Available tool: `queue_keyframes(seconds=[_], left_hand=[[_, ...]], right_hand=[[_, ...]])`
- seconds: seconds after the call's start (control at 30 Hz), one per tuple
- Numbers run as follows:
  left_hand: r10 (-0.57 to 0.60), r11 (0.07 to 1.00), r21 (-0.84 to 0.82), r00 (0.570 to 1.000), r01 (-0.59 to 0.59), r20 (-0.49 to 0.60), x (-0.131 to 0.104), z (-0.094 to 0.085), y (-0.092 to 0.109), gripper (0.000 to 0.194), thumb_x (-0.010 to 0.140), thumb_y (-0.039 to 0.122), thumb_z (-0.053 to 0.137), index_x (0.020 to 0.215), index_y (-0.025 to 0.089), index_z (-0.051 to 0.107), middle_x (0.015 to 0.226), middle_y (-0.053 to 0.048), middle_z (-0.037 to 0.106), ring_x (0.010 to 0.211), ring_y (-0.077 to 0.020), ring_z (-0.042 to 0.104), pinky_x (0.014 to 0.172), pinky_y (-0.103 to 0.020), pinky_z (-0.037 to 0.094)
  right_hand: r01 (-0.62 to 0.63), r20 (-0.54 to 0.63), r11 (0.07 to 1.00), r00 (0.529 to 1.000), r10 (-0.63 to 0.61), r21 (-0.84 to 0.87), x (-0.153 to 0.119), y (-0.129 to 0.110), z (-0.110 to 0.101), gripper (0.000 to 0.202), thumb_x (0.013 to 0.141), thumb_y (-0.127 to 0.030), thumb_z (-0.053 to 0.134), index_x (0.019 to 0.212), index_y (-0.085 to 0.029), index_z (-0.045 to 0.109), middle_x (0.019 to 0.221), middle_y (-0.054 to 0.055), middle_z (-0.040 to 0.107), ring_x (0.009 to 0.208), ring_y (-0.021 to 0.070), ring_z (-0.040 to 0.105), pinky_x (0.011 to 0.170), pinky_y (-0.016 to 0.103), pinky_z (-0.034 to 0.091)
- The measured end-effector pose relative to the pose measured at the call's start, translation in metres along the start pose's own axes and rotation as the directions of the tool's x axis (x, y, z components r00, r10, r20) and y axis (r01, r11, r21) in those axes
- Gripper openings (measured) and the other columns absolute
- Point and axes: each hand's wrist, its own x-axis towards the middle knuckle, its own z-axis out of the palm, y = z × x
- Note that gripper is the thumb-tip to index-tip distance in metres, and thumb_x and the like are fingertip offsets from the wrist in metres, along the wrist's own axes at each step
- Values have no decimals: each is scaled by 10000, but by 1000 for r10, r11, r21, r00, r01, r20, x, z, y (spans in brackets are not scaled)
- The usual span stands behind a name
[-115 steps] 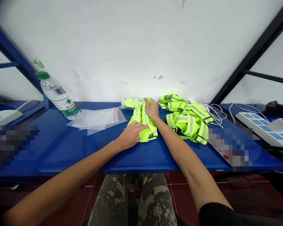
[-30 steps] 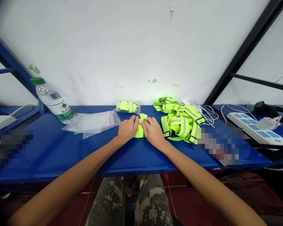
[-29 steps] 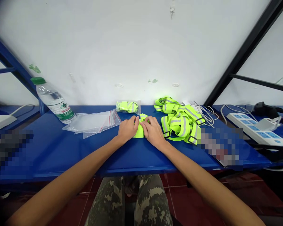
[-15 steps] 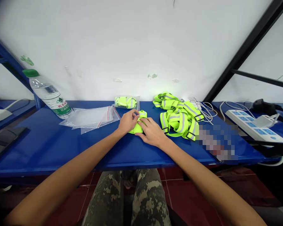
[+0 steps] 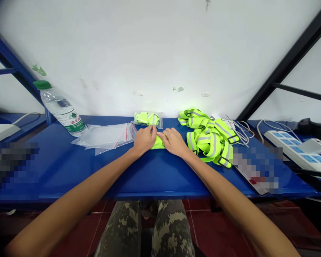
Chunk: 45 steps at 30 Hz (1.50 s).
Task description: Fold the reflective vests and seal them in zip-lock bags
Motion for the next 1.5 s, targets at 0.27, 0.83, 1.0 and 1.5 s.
queue_keyframes(seconds=[0.27,0.83,1.0,1.5], left_hand=[[-81,996,46,996,79,41,13,13,-6,480,1010,376,221,1040,159,648,943,-171,726,889,-299,703,805,-387,490],[-119,966,-227,992,125,40,17,16,-25,284,906,170,425,1136,203,587,978,-85,732,958,-246,683,870,-341,486],[-61,929,-365,998,59,7,2,11,-24,293,915,160,409,1166,149,561,1036,-101,715,1033,-224,658,934,-338,474],[-292,290,-888,917,356,272,10,13,-13,181,871,172,425,983,192,566,1116,-53,708,1050,-159,653,920,-295,502]], right_hand=[[-134,-31,987,990,138,90,27,17,26,325,1000,-388,406,1008,-182,657,995,82,707,910,231,620,847,368,440],[114,138,976,986,-89,-184,1,-1,19,677,872,-702,470,1285,-179,588,1257,133,658,1043,309,612,856,415,442],[90,99,976,993,-71,-200,-2,-4,21,630,900,-658,469,1317,-199,574,1199,118,687,968,295,620,801,395,440],[19,139,947,990,27,-320,3,-26,19,755,848,-765,416,1375,-236,526,1123,140,688,912,310,615,718,370,379]])
